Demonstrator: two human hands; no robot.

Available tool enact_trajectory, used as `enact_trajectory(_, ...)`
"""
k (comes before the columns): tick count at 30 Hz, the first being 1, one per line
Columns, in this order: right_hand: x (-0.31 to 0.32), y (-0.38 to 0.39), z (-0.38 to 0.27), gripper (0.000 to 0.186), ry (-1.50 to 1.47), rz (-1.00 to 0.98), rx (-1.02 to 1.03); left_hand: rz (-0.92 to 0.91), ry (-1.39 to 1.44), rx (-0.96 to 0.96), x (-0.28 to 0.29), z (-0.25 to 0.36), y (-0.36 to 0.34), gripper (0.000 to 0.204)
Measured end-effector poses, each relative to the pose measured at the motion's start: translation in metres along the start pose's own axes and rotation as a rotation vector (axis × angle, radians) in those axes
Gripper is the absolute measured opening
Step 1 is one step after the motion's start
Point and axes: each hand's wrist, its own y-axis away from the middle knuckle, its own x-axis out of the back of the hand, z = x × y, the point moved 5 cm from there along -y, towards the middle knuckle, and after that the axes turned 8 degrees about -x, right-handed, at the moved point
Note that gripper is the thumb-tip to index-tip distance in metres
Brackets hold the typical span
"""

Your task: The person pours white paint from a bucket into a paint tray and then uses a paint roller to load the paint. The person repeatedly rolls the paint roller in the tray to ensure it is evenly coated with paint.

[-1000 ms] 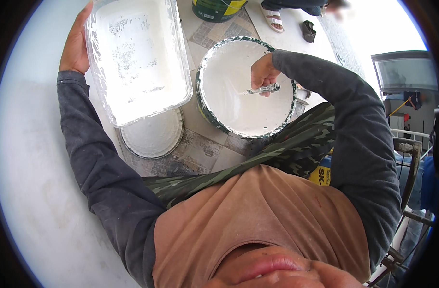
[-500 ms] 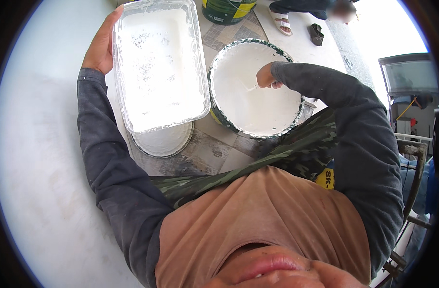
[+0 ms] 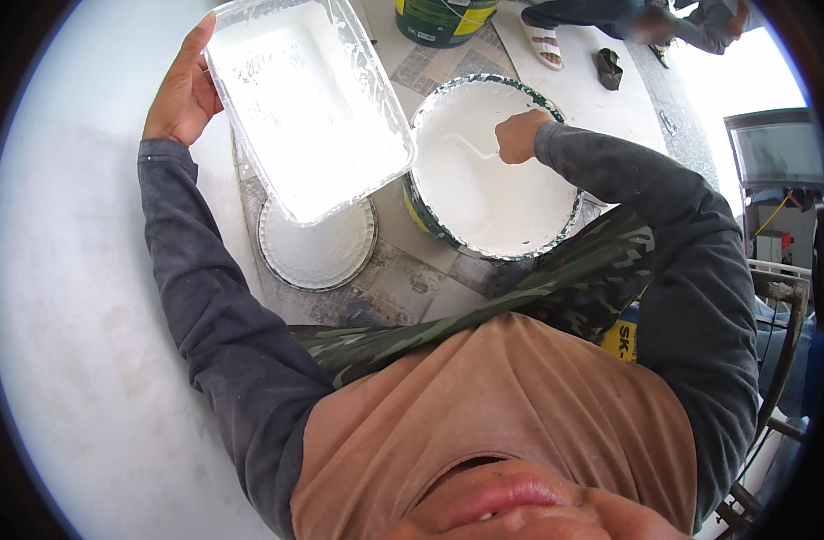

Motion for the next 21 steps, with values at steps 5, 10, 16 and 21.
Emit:
enact_trajectory(5, -0.014, 0.004, -0.028, 0.031, 0.073, 0.062, 0.064, -0.008, -0.009, -0.045, -0.002, 0.002, -0.004, 0.088)
enact_trajectory(10, -0.01, 0.02, 0.005, 0.029, -0.01, 0.114, 0.032, 0.038, 0.013, -0.017, -0.009, 0.009, 0.0, 0.091)
enact_trajectory(16, -0.032, 0.015, -0.021, 0.028, -0.01, 0.102, 0.079, 0.048, -0.155, -0.06, -0.043, 0.005, 0.005, 0.106)
enact_trajectory(21, -0.035, 0.044, 0.023, 0.033, -0.241, 0.095, -0.039, 0.103, -0.186, -0.143, -0.044, 0.02, 0.003, 0.103)
